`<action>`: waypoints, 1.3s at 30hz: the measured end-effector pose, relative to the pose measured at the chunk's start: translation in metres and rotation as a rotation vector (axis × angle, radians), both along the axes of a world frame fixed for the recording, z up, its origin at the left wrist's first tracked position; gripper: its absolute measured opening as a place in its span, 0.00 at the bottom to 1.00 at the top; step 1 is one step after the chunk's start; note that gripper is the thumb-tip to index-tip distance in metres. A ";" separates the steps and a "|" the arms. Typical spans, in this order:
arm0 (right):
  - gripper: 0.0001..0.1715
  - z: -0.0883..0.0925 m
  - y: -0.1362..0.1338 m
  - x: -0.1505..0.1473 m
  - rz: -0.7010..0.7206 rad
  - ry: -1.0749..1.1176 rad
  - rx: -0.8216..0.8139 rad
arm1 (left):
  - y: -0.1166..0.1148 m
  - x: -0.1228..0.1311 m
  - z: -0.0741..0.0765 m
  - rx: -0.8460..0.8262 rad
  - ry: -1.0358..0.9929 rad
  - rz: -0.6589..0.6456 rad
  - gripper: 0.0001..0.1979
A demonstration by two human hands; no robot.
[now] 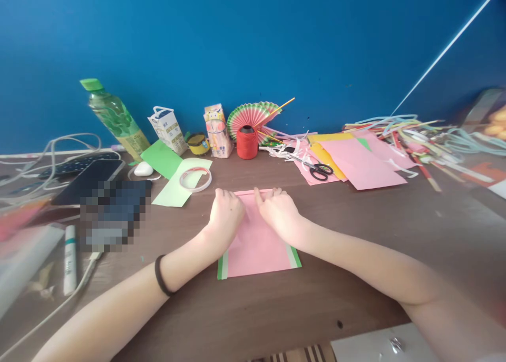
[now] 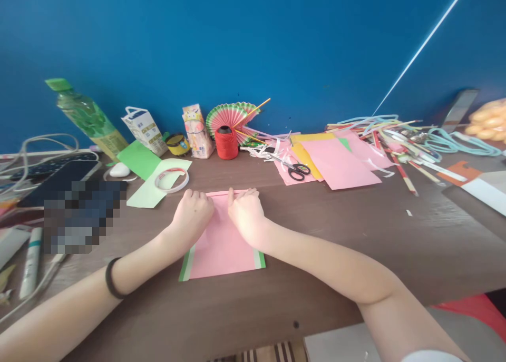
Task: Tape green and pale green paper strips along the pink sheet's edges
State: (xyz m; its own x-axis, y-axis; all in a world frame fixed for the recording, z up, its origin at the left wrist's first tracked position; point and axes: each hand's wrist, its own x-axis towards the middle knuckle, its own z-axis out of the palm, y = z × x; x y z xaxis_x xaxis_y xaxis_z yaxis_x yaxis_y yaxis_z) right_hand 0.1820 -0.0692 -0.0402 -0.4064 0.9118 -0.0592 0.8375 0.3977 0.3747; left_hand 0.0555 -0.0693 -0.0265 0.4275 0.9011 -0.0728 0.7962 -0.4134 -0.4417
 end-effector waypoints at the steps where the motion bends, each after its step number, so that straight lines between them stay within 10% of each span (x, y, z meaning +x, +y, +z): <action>1: 0.33 0.000 -0.001 -0.001 0.005 -0.020 -0.005 | -0.001 0.001 -0.002 0.008 0.000 0.004 0.14; 11: 0.33 -0.007 -0.001 -0.001 0.020 -0.039 0.047 | -0.008 0.004 -0.016 0.041 0.049 -0.015 0.30; 31: 0.16 0.018 0.030 0.029 0.200 0.216 -0.061 | 0.011 -0.004 -0.018 0.107 -0.227 -0.093 0.13; 39: 0.09 0.003 0.070 0.051 0.233 0.761 -0.311 | 0.023 -0.010 -0.028 0.180 -0.343 -0.133 0.10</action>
